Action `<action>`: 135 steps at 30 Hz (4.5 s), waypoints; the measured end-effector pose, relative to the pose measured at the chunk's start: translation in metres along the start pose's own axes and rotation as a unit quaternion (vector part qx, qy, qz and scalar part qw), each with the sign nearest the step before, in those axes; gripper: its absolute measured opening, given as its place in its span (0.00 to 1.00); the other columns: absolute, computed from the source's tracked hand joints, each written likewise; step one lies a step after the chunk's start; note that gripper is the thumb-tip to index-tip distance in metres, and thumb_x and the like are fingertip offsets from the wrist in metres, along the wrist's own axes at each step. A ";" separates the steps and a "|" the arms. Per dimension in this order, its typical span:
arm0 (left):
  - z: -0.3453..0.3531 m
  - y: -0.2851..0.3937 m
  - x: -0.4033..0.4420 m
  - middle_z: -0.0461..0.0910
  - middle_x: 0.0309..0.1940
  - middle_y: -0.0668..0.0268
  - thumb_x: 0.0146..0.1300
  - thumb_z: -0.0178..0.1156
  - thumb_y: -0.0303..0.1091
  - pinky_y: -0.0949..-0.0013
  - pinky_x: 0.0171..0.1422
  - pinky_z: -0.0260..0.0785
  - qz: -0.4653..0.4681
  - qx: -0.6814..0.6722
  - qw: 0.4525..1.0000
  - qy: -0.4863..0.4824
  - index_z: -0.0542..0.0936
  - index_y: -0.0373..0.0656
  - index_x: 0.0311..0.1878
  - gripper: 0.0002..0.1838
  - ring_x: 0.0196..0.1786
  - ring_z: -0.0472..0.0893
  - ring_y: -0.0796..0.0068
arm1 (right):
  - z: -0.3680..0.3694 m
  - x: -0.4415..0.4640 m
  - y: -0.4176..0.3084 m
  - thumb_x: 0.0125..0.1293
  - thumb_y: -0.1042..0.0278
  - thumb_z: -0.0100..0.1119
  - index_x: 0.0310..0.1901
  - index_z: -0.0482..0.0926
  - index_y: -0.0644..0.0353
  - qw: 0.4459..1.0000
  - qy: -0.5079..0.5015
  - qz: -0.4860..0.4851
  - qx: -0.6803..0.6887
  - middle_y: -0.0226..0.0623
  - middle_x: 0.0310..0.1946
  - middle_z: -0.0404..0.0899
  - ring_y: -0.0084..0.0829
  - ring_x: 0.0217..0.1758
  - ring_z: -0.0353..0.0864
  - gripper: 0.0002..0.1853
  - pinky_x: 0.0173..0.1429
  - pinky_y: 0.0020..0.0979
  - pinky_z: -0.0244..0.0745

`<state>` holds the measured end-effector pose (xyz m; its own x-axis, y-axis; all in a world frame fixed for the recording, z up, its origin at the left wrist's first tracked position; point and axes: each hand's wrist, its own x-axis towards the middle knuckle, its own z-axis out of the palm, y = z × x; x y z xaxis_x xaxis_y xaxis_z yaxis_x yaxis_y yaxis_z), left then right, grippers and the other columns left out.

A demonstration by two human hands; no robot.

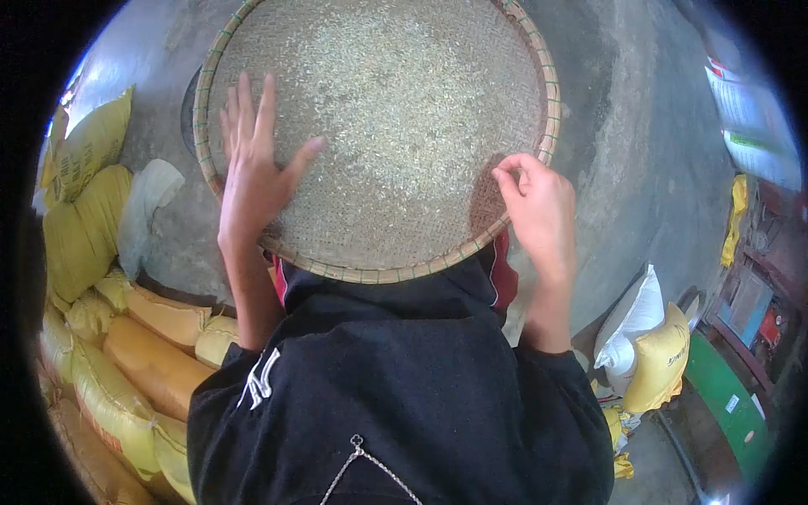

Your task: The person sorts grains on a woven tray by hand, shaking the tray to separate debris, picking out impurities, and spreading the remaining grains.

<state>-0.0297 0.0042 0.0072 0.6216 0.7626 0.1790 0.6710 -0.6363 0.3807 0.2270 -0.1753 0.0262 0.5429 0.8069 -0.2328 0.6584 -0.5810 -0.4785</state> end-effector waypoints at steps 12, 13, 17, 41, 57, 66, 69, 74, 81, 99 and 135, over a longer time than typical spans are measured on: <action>-0.039 -0.016 -0.008 0.59 0.69 0.46 0.59 0.64 0.38 0.54 0.70 0.58 -0.019 -0.054 0.988 0.141 0.68 0.43 0.67 0.32 0.70 0.63 0.48 | -0.022 0.018 0.026 0.65 0.66 0.48 0.29 0.65 0.58 0.502 -0.211 0.069 0.836 0.21 0.17 0.55 0.14 0.15 0.50 0.09 0.19 0.19 0.46; -0.041 -0.019 -0.009 0.59 0.69 0.47 0.59 0.64 0.39 0.54 0.70 0.58 -0.036 -0.059 0.989 0.133 0.68 0.43 0.66 0.32 0.70 0.62 0.47 | -0.022 0.017 0.024 0.66 0.67 0.49 0.30 0.69 0.61 0.551 -0.204 0.057 0.807 0.20 0.17 0.57 0.13 0.16 0.51 0.08 0.20 0.19 0.47; -0.037 -0.031 -0.010 0.59 0.70 0.49 0.60 0.63 0.39 0.53 0.73 0.53 -0.038 -0.023 0.993 0.114 0.67 0.42 0.67 0.31 0.72 0.59 0.48 | -0.016 0.015 0.004 0.64 0.72 0.60 0.38 0.81 0.65 0.923 0.001 0.083 0.375 0.14 0.16 0.63 0.09 0.20 0.57 0.06 0.23 0.19 0.49; -0.022 -0.025 -0.001 0.57 0.72 0.54 0.62 0.61 0.37 0.53 0.75 0.48 -0.044 0.013 0.997 0.069 0.68 0.47 0.67 0.29 0.74 0.54 0.51 | -0.037 0.019 0.032 0.67 0.65 0.49 0.32 0.66 0.59 0.637 -0.239 0.095 0.727 0.18 0.16 0.55 0.12 0.15 0.51 0.08 0.17 0.18 0.45; -0.023 -0.022 0.003 0.57 0.72 0.55 0.62 0.61 0.40 0.52 0.75 0.48 -0.050 0.028 0.996 0.069 0.69 0.47 0.66 0.29 0.74 0.54 0.49 | -0.016 -0.002 0.000 0.55 0.67 0.64 0.34 0.80 0.59 0.980 -0.158 -0.112 -0.042 0.42 0.19 0.77 0.37 0.22 0.78 0.07 0.29 0.35 0.69; -0.025 -0.025 0.000 0.58 0.71 0.53 0.62 0.61 0.39 0.52 0.74 0.49 -0.030 0.015 0.996 0.081 0.69 0.46 0.65 0.28 0.73 0.55 0.48 | -0.010 -0.002 -0.002 0.59 0.68 0.62 0.32 0.78 0.60 0.981 -0.158 -0.109 -0.031 0.39 0.17 0.76 0.36 0.21 0.77 0.06 0.27 0.33 0.67; -0.024 -0.024 0.001 0.58 0.71 0.53 0.62 0.61 0.39 0.51 0.74 0.49 -0.036 0.021 0.996 0.083 0.69 0.46 0.65 0.28 0.73 0.55 0.47 | -0.017 -0.004 -0.007 0.61 0.69 0.58 0.31 0.76 0.61 0.972 -0.208 -0.047 0.102 0.33 0.13 0.69 0.25 0.14 0.67 0.05 0.22 0.27 0.59; -0.023 -0.025 0.001 0.59 0.71 0.53 0.63 0.60 0.40 0.51 0.74 0.49 -0.034 0.026 0.995 0.085 0.70 0.45 0.65 0.28 0.73 0.55 0.47 | 0.004 -0.013 0.009 0.64 0.64 0.49 0.29 0.71 0.61 0.695 -0.333 0.000 0.637 0.23 0.13 0.58 0.16 0.15 0.55 0.10 0.19 0.21 0.51; -0.023 -0.028 0.001 0.59 0.70 0.53 0.63 0.60 0.40 0.51 0.74 0.50 -0.024 0.021 0.996 0.089 0.70 0.44 0.64 0.26 0.73 0.56 0.47 | 0.040 -0.033 -0.009 0.67 0.64 0.52 0.30 0.75 0.63 0.763 -0.218 0.072 0.604 0.21 0.14 0.61 0.12 0.16 0.55 0.11 0.19 0.20 0.48; -0.023 -0.029 -0.002 0.61 0.70 0.52 0.61 0.62 0.37 0.51 0.73 0.51 -0.018 -0.003 0.994 0.110 0.73 0.44 0.62 0.25 0.72 0.58 0.46 | 0.039 -0.039 -0.035 0.61 0.72 0.61 0.35 0.77 0.60 0.978 -0.120 0.002 0.168 0.29 0.13 0.66 0.20 0.13 0.65 0.04 0.21 0.27 0.59; -0.026 -0.034 -0.001 0.60 0.70 0.51 0.60 0.62 0.35 0.53 0.72 0.54 -0.033 -0.022 0.993 0.115 0.73 0.44 0.62 0.25 0.72 0.59 0.49 | 0.054 -0.023 -0.029 0.57 0.74 0.64 0.35 0.79 0.59 0.965 -0.038 -0.006 0.258 0.27 0.13 0.66 0.16 0.15 0.61 0.04 0.20 0.23 0.54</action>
<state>-0.0635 0.0276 0.0177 0.4643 0.8124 0.3527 0.6859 -0.5818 0.4371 0.1672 -0.1715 -0.0008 0.4837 0.8306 -0.2760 0.3068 -0.4563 -0.8353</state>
